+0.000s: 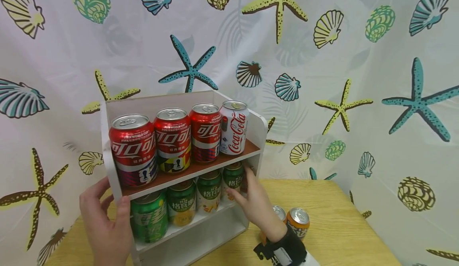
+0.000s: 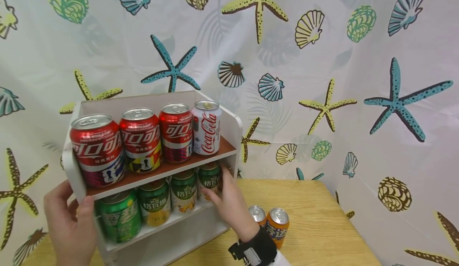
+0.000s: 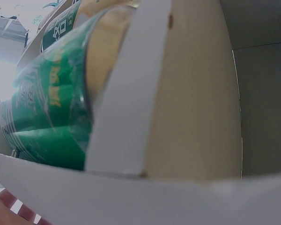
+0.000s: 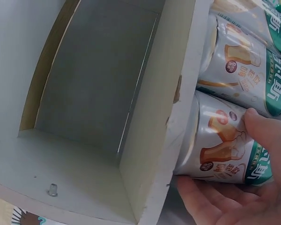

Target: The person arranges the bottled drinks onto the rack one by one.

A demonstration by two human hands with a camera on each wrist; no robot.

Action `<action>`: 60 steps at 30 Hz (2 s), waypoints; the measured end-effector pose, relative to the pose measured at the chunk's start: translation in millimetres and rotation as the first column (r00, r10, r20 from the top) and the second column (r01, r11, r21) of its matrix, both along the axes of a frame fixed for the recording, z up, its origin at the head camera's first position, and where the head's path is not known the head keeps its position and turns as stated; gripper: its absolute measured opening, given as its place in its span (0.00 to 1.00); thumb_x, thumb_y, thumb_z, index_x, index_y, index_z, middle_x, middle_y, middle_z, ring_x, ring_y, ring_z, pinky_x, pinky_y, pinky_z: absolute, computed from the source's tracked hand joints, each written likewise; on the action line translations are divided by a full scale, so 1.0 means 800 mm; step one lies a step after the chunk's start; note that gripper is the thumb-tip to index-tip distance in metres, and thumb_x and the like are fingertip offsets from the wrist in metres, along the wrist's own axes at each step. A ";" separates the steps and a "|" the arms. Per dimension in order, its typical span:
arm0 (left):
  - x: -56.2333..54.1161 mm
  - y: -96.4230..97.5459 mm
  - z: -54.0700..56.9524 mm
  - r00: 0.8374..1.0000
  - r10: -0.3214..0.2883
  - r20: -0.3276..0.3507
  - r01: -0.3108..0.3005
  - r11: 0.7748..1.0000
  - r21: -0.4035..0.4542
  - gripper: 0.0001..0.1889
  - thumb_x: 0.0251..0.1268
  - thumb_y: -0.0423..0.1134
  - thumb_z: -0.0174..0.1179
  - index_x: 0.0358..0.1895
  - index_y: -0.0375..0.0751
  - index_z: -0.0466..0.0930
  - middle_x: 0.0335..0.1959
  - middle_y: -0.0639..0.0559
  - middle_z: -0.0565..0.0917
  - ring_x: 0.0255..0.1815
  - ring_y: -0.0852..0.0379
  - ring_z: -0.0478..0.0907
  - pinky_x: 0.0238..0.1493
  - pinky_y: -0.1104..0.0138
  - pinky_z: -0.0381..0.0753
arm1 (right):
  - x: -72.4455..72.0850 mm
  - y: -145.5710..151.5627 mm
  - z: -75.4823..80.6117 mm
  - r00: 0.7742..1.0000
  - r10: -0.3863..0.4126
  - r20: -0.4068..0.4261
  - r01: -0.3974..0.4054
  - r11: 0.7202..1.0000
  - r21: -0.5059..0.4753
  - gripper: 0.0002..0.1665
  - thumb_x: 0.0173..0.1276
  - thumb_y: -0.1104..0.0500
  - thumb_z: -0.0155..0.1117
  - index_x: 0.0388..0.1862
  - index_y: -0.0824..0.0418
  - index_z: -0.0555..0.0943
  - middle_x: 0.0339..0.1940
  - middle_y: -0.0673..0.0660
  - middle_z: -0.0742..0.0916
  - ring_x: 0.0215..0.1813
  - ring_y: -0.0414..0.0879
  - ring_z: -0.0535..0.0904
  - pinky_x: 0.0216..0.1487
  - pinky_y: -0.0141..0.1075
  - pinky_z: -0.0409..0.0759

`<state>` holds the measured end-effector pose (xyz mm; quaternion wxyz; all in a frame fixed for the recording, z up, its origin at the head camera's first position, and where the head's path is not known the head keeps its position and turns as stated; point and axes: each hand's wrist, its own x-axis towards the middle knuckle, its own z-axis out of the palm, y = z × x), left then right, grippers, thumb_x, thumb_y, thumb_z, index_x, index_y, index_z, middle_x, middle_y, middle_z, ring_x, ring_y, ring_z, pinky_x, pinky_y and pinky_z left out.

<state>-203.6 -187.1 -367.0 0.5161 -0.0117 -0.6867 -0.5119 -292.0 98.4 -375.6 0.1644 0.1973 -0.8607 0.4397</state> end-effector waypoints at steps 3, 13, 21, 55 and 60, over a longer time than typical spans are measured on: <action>0.002 0.000 0.002 1.000 -0.009 0.004 0.009 1.000 0.009 0.25 0.72 0.36 0.54 0.71 0.36 0.69 0.63 0.72 0.66 0.67 0.65 0.64 0.57 0.73 0.66 | -0.002 0.001 -0.002 0.999 0.021 0.033 -0.021 1.000 -0.005 0.39 0.71 0.56 0.70 0.74 0.66 0.64 0.62 0.67 0.81 0.62 0.61 0.82 0.55 0.46 0.86; -0.002 -0.002 0.000 0.999 -0.005 -0.054 0.006 1.000 0.014 0.26 0.71 0.36 0.54 0.70 0.32 0.69 0.64 0.68 0.67 0.67 0.62 0.66 0.56 0.73 0.67 | -0.004 0.007 -0.003 0.995 0.063 0.077 -0.065 0.997 0.030 0.39 0.69 0.52 0.71 0.71 0.66 0.67 0.58 0.64 0.84 0.58 0.55 0.84 0.55 0.46 0.85; 0.000 0.000 0.002 1.000 -0.015 -0.023 0.016 0.999 0.033 0.26 0.70 0.35 0.54 0.70 0.39 0.70 0.64 0.71 0.67 0.67 0.62 0.67 0.57 0.72 0.68 | 0.014 0.035 0.006 0.999 0.002 0.039 -0.002 1.000 0.009 0.38 0.70 0.54 0.70 0.74 0.63 0.67 0.69 0.62 0.79 0.65 0.58 0.80 0.61 0.51 0.83; 0.001 0.004 -0.005 0.994 0.064 0.086 -0.073 0.992 0.107 0.26 0.74 0.39 0.55 0.72 0.39 0.69 0.62 0.74 0.66 0.66 0.66 0.63 0.57 0.75 0.69 | 0.112 0.195 -0.032 0.835 -0.535 -0.126 0.539 0.842 -0.004 0.17 0.72 0.60 0.68 0.58 0.60 0.83 0.47 0.55 0.90 0.42 0.20 0.77 0.42 0.17 0.78; 0.000 0.005 -0.004 0.996 0.062 0.063 -0.068 0.992 0.107 0.26 0.74 0.38 0.55 0.72 0.39 0.69 0.63 0.73 0.67 0.66 0.65 0.63 0.58 0.75 0.69 | 0.117 0.204 -0.039 0.799 -0.598 -0.059 0.596 0.801 -0.055 0.18 0.73 0.57 0.67 0.59 0.59 0.83 0.48 0.58 0.90 0.39 0.18 0.76 0.39 0.14 0.76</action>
